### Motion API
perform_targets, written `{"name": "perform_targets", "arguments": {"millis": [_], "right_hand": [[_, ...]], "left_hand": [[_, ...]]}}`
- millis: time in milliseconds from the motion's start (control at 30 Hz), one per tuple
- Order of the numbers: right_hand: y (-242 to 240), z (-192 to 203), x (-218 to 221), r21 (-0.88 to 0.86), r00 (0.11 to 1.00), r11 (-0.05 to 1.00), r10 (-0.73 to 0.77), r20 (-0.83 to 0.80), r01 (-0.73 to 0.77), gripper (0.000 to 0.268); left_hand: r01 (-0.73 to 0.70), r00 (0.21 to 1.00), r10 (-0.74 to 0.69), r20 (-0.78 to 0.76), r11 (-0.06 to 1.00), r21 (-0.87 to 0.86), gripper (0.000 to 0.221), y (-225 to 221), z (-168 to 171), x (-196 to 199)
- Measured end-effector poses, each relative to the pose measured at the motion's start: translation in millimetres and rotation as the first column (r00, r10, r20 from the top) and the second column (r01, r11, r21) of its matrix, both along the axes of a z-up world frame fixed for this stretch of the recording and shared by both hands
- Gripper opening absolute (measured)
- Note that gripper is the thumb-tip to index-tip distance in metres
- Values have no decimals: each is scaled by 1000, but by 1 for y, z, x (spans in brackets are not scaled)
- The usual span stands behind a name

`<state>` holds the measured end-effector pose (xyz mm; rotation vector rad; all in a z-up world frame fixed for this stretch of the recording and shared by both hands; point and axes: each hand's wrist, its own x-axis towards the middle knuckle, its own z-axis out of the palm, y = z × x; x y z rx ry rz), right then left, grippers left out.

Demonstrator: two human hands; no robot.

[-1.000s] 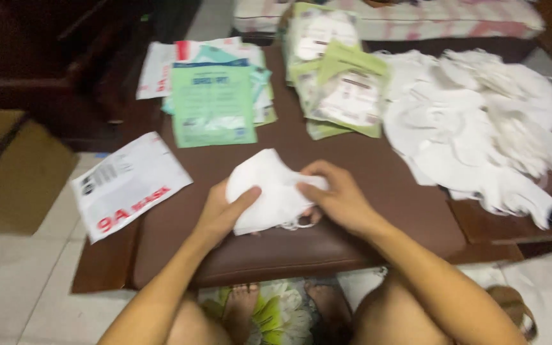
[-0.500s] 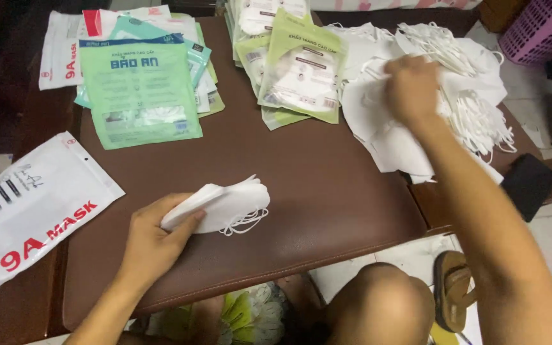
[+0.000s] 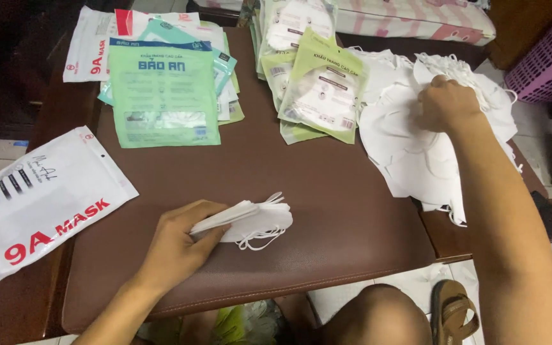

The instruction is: Manually folding face masks and placing them into individual plastic packaging bags.

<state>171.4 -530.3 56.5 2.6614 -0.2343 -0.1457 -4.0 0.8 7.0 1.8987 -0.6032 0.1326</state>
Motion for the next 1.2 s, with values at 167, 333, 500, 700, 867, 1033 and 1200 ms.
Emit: {"name": "perform_targets", "arguments": {"millis": [167,333,500,700,867,1033,1200], "right_hand": [[-9,-2,3,-180,992,979,112,61,-100,34],[-20,8,-9,75,823,958,196,532,-277,18],[10,64,-36,699,780,649,-254,572,-301,10],[5,80,-41,663,528,476,-402,748,-578,13],[50,48,-88,155,317,627,154,936,-763,10],[175,7,-162,838,902,469,427,62,-279,13],[213,38,-151,697,869,642,491,-55,-319,56]], "left_hand": [[-15,1000,14,-17,1000,-27,18,0,-3,2],[-87,985,92,-148,995,39,24,-2,3,5],[-136,973,135,-185,991,3,24,0,-6,12],[-224,921,231,-313,973,58,25,-3,5,10],[-293,895,293,-336,955,52,29,2,9,8],[-317,939,304,-162,947,-55,22,12,2,6],[-334,936,321,-148,939,-78,22,18,-2,8]]}}
